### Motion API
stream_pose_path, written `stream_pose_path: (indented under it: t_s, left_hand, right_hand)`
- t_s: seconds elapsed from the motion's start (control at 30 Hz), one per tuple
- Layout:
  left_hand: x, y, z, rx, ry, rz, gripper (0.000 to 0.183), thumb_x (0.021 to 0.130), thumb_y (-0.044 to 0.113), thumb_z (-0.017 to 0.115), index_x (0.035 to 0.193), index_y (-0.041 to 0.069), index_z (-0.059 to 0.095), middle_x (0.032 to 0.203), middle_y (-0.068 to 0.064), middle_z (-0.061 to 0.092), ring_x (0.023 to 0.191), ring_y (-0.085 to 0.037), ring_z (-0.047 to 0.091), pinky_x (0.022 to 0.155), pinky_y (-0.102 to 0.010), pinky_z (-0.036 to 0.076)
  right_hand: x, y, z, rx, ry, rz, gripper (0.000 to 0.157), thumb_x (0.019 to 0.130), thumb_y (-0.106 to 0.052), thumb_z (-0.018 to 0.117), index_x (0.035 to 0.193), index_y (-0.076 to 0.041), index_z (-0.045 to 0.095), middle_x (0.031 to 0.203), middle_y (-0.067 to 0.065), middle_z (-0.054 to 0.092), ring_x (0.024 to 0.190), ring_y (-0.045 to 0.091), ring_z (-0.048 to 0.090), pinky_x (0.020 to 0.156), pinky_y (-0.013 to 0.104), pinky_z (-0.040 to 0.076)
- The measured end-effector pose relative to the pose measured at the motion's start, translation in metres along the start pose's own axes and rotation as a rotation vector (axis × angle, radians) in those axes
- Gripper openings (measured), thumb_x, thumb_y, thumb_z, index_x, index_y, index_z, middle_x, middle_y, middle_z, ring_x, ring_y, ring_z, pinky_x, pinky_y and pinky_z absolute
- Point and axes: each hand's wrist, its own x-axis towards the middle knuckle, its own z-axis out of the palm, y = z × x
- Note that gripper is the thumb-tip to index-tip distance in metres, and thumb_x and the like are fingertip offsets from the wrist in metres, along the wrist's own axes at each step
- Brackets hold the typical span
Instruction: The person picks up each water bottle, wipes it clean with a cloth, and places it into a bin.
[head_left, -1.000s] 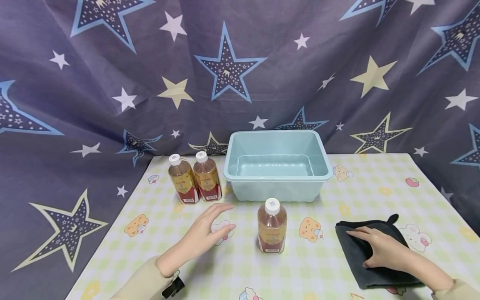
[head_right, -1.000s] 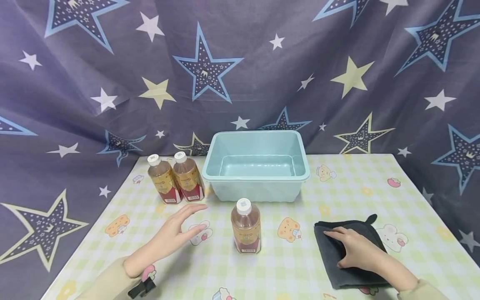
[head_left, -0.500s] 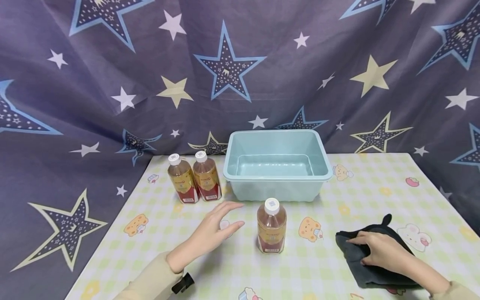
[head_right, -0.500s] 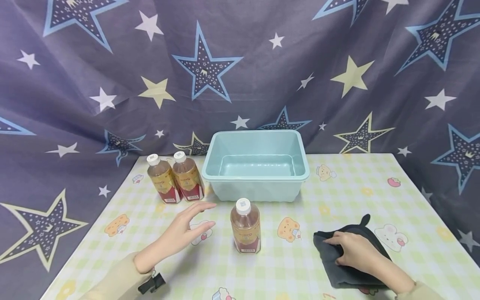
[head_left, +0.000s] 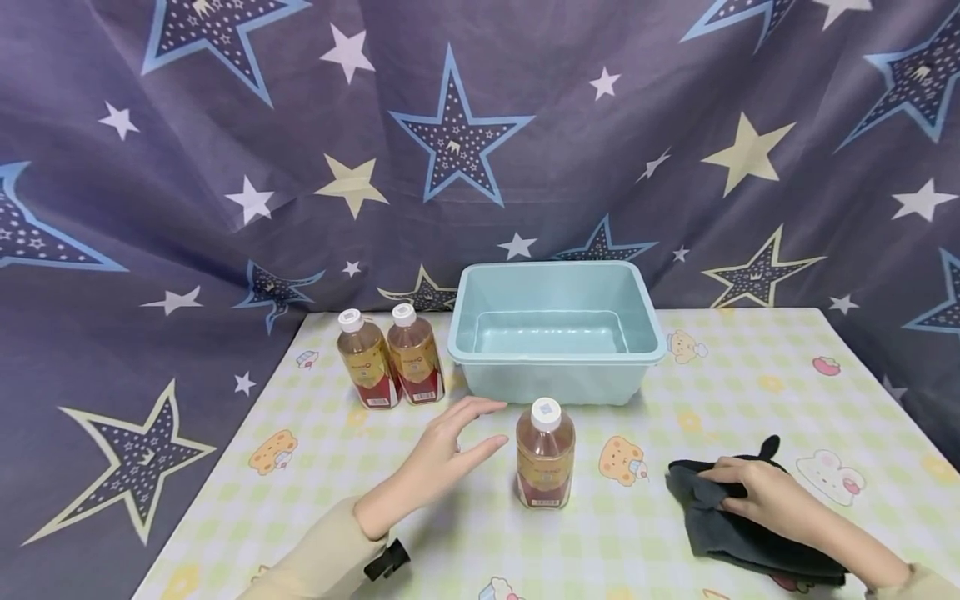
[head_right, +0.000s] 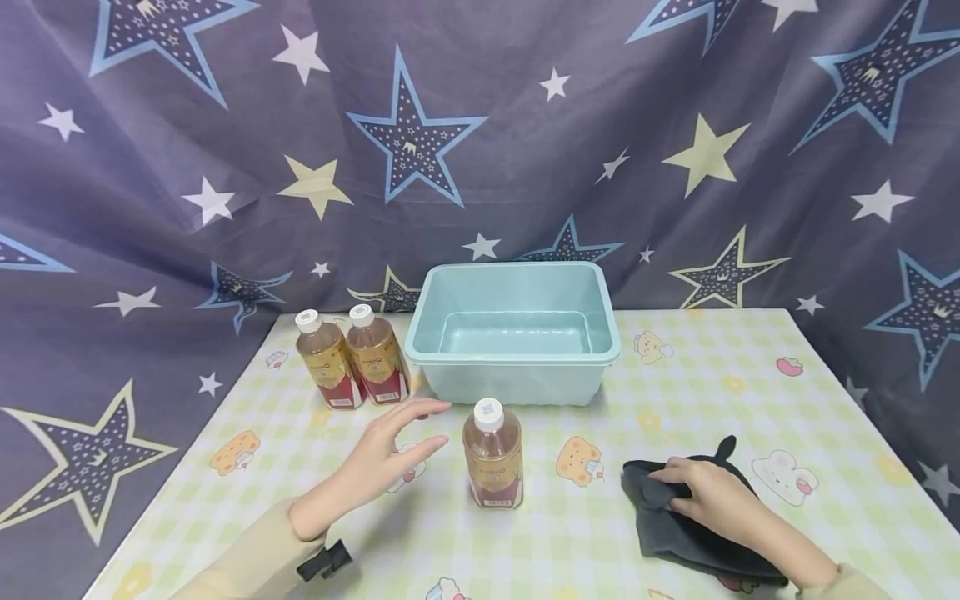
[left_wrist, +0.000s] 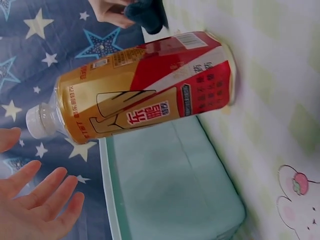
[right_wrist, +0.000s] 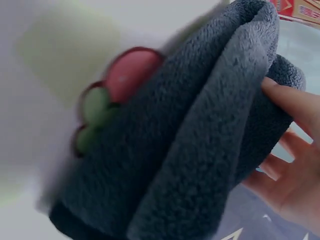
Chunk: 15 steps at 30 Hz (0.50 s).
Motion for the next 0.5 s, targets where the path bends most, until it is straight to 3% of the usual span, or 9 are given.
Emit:
stream_pose_path:
  t_s: [0.3,0.5]
  left_hand:
    - [0.009,0.007,0.010,-0.033,0.026,0.054,0.036,0.080,0.019,0.066,0.111,0.005,0.058,0.109,-0.002,0.058,0.103,-0.015,0.053,0.092,-0.030,0.042]
    - [0.015,0.013,0.016,-0.060,0.043,0.057,0.037,0.079,0.020,0.067,0.112,0.008,0.057,0.108,-0.001,0.058,0.103,-0.014,0.052,0.091,-0.029,0.043]
  right_hand:
    - [0.010,-0.013,-0.010,0.086,0.091,-0.131,0.031,0.076,-0.002,0.065,0.106,0.003,0.060,0.091,-0.005,0.054,0.075,-0.003,0.044,0.055,0.018,0.040]
    - [0.017,-0.025,-0.014,0.107,0.175,-0.188,0.031,0.077,0.000,0.064,0.107,0.002,0.060,0.093,-0.009,0.053,0.079,-0.002,0.046,0.060,0.016,0.042]
